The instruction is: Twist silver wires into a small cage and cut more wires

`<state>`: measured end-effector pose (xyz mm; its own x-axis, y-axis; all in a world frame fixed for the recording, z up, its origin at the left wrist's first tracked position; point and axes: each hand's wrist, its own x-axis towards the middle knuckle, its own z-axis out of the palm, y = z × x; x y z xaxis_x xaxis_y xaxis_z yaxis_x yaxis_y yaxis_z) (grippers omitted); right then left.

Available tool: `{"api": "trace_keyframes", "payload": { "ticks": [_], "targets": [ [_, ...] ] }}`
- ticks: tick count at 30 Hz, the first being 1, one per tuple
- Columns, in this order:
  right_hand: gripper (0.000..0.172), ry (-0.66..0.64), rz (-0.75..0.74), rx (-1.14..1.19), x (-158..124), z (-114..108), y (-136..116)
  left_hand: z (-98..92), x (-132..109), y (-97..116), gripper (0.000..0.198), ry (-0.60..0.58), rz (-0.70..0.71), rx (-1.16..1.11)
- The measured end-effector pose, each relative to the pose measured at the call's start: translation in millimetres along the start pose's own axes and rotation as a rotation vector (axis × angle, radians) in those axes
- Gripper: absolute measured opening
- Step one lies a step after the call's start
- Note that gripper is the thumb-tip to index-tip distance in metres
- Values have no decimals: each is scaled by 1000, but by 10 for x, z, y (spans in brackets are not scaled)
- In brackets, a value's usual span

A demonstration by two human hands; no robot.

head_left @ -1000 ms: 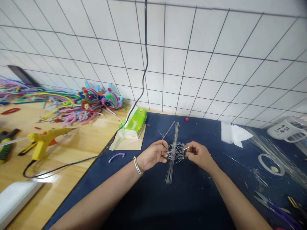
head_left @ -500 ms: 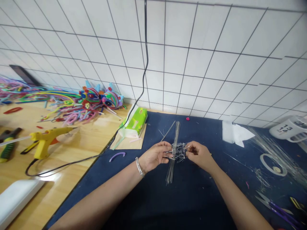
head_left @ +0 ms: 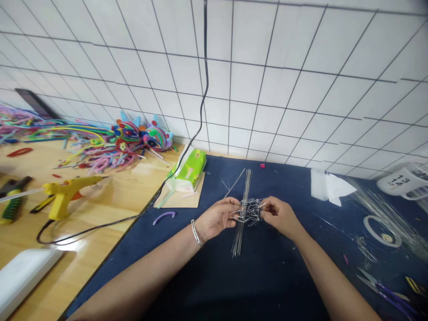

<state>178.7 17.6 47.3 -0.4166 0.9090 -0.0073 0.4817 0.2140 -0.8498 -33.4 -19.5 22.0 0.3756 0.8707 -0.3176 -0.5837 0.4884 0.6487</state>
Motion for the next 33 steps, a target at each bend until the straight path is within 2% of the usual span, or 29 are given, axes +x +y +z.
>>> {"api": "trace_keyframes", "payload": {
  "ticks": [12,19,27,33],
  "targets": [
    [8,9,26,36,-29,53,-10,-47,-14,109,12,-16,79,122],
    [4,40,6,-108,-46,41,-61,-39,2,47,15,1,39,31],
    [2,16,-45,-351,-107,-61,-293,12,1,-24,22,1,-21,16],
    [3,16,-36,-322,-92,-56,-274,73,-52,-22,28,14,-8,36]
  ]
}}
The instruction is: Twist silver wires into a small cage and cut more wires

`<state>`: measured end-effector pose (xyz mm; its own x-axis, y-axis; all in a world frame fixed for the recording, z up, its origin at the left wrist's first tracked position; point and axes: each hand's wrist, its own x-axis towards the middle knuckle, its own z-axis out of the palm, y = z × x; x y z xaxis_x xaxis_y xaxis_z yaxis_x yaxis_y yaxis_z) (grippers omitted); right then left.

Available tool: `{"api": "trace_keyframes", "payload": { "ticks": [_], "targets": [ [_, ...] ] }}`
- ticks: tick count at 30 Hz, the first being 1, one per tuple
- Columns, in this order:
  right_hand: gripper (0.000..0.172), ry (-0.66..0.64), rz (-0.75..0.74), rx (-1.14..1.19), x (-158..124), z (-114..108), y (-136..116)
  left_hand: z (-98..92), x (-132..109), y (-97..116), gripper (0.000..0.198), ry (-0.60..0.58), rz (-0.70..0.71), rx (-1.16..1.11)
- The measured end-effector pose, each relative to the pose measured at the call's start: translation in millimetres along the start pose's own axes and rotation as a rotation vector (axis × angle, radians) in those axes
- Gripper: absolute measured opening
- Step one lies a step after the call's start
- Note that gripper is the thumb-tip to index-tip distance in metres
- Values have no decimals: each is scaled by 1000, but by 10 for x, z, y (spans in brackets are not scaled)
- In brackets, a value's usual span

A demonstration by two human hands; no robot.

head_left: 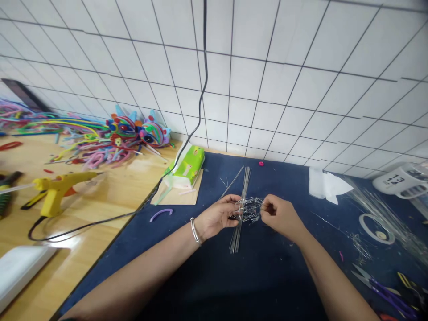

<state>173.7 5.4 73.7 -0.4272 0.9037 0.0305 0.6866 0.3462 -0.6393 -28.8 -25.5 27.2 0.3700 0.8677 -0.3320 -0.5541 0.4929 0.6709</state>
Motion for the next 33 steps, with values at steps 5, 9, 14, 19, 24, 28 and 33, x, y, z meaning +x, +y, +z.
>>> {"api": "trace_keyframes", "payload": {
  "ticks": [5,9,14,19,24,28,33],
  "targets": [
    [3,-8,18,71,29,31,43,30,-16,20,23,-30,-37,-7],
    [5,-17,14,107,25,47,54,28,-2,-7,23,-27,-50,-40],
    [5,-15,4,148,25,60,87,44,6,-57,24,-25,-41,-125],
    [2,-23,-1,158,42,86,121,54,22,-100,26,-23,-14,-194],
    [2,-22,-10,146,43,76,151,47,24,-105,25,-16,16,-96],
    [2,-14,-9,144,38,49,173,29,15,-89,24,23,69,84],
    [3,-30,-15,141,33,36,167,9,19,-74,24,105,248,237]
  ]
}}
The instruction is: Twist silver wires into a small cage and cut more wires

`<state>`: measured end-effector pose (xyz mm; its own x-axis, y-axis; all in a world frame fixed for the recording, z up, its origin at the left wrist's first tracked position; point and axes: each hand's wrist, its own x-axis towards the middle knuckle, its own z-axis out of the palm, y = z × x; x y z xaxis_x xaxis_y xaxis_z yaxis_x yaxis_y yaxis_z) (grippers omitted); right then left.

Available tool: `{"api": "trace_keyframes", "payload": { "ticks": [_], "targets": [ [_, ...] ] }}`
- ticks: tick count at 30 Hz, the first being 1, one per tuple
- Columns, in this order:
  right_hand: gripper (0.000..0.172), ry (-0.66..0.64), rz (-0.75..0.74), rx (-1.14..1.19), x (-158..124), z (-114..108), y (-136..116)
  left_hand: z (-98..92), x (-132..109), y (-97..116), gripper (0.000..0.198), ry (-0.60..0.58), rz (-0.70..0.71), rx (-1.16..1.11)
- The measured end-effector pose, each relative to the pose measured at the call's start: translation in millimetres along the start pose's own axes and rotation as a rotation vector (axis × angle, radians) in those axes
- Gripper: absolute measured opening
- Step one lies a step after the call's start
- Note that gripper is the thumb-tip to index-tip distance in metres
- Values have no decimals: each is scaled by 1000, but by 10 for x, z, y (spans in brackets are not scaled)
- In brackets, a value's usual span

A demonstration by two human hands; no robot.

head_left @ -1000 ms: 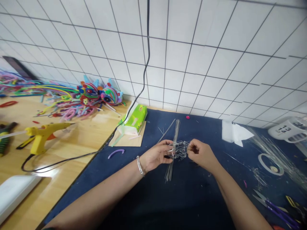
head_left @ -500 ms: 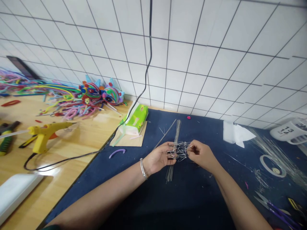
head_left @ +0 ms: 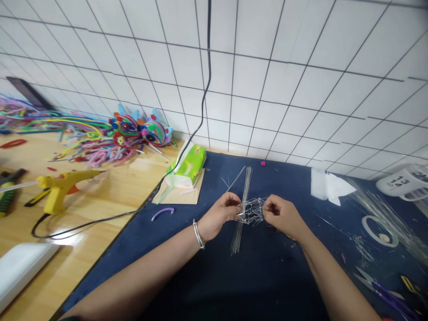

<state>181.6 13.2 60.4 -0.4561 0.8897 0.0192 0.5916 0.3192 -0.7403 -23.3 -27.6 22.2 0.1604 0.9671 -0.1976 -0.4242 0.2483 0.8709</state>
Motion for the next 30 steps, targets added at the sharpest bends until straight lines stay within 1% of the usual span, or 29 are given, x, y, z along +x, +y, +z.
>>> {"api": "trace_keyframes", "payload": {
  "ticks": [2,5,6,8,10,14,17,19,21,26,30],
  "targets": [
    [2,6,0,2,-1,0,-2,-7,6,9,19,25,66,39],
    [2,24,5,7,0,0,5,-14,13,37,6,43,144,124],
    [2,26,6,11,1,-1,10,-15,13,51,6,45,174,167],
    [2,23,6,22,3,-4,21,-13,9,90,12,32,229,259],
    [3,19,5,31,5,-8,32,-13,-2,139,16,-22,255,330],
    [4,11,13,42,4,-13,45,-35,-23,236,16,-244,250,478],
    [5,-4,13,40,0,-17,40,-63,-26,260,29,-357,263,622],
    [5,-15,11,33,-3,-19,29,-74,-25,250,41,-390,271,695],
    [4,-22,9,26,-4,-21,12,-76,-24,233,46,-404,270,723],
    [4,-29,2,34,-4,-24,-27,-68,-21,198,52,-421,249,721],
    [4,-41,1,43,-4,-20,-21,-61,-14,184,52,-444,245,766]
  ]
}}
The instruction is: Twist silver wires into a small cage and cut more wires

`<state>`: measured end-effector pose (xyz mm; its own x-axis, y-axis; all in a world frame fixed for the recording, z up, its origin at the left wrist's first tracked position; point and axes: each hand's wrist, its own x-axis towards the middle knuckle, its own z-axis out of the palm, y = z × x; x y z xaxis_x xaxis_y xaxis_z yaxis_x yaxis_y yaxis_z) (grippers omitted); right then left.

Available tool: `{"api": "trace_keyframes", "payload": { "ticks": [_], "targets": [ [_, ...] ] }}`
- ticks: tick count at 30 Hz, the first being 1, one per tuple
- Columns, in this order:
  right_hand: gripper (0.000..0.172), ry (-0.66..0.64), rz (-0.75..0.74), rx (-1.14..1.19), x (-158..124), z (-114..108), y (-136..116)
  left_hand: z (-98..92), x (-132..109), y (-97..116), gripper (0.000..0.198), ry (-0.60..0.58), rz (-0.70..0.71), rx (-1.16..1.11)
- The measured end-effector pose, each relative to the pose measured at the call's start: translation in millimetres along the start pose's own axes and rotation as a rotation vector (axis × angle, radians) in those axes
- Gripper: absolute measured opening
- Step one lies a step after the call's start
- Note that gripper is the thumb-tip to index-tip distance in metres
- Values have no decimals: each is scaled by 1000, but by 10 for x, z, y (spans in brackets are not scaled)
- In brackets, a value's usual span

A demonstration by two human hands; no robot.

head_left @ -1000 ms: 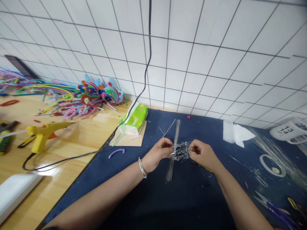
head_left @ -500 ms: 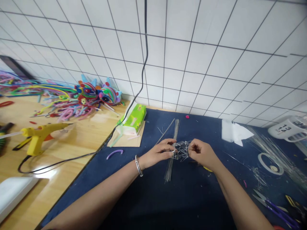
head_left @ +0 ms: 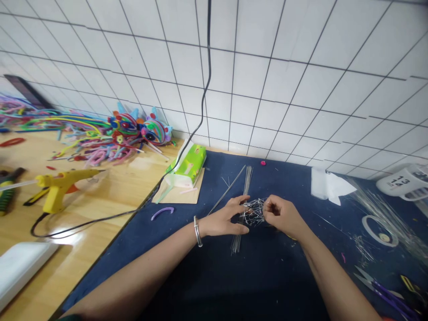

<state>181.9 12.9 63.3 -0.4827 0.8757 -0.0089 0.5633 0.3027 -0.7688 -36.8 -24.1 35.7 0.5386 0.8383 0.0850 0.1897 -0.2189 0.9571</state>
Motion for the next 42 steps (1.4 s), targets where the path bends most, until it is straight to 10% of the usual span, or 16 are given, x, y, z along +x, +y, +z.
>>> {"api": "trace_keyframes", "payload": {
  "ticks": [32,42],
  "targets": [
    [6,-29,41,103,28,23,129,121,45,-20,26,185,7,20],
    [7,-13,30,71,19,-43,105,-57,15,-85,23,132,145,332]
  ]
}}
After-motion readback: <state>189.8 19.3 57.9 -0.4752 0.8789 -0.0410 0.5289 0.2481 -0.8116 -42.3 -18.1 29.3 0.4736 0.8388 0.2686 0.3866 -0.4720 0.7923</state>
